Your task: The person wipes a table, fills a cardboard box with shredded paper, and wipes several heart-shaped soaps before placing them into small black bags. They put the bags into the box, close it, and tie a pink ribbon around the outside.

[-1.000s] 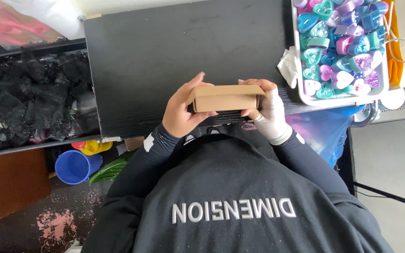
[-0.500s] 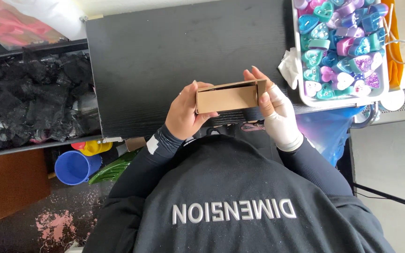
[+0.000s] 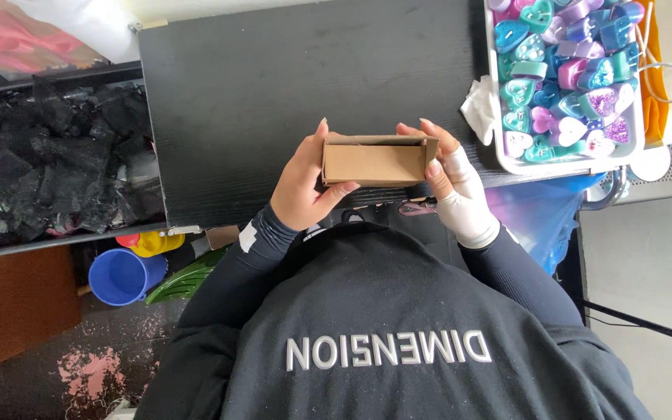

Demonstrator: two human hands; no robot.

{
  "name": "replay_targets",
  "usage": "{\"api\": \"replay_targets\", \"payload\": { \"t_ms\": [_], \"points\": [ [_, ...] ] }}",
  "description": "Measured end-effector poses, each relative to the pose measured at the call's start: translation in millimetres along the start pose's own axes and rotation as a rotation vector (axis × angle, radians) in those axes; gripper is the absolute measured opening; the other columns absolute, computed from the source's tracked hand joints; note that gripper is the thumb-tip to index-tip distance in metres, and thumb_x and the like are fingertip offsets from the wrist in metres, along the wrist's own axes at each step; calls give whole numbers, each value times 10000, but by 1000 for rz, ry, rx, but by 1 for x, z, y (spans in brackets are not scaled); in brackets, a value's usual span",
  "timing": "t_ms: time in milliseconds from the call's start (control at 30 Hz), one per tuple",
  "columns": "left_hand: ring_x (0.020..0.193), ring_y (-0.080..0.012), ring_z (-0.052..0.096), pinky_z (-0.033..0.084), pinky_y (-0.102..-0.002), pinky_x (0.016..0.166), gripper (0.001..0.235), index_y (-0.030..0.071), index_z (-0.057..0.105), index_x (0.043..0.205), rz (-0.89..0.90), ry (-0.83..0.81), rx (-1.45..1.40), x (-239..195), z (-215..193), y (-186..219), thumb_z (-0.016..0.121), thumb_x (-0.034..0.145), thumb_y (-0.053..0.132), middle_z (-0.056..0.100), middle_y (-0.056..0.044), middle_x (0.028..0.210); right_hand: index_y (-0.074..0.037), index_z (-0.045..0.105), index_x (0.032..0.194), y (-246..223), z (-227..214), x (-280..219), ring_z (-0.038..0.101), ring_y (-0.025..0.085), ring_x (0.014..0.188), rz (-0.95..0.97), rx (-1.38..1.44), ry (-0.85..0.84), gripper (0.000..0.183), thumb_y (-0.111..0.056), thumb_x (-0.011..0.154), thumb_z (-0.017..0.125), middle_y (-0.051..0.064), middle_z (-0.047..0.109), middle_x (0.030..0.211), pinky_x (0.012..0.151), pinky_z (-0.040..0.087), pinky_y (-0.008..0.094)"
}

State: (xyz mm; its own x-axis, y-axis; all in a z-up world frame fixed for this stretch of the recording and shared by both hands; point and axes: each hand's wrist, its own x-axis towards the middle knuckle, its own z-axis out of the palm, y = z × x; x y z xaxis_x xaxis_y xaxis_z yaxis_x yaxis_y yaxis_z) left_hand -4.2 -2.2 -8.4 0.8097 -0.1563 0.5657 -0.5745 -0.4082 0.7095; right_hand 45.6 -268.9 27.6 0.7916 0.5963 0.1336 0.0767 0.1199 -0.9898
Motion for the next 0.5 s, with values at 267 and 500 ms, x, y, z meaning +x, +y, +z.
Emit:
{"api": "replay_targets", "payload": {
  "t_ms": [267,500],
  "points": [
    [1208,-286,679,596,-383,1010,793,125,303,1544,0,60,-11,-1,0,5,824,950,186,621,-162,1342,-228,310,1652,10,-1,-4,348,306,1618,-61,62,-59,500,-256,1178,467,169,361,1711,1339,304,469],
    [1190,-319,702,624,-408,971,592,141,430,1355,83,99,-141,0,-4,3,830,919,163,635,-165,1310,-288,460,1428,30,-3,-4,425,316,1555,-299,-48,-140,502,-47,1053,692,167,381,1649,1241,464,463]
  ]
}}
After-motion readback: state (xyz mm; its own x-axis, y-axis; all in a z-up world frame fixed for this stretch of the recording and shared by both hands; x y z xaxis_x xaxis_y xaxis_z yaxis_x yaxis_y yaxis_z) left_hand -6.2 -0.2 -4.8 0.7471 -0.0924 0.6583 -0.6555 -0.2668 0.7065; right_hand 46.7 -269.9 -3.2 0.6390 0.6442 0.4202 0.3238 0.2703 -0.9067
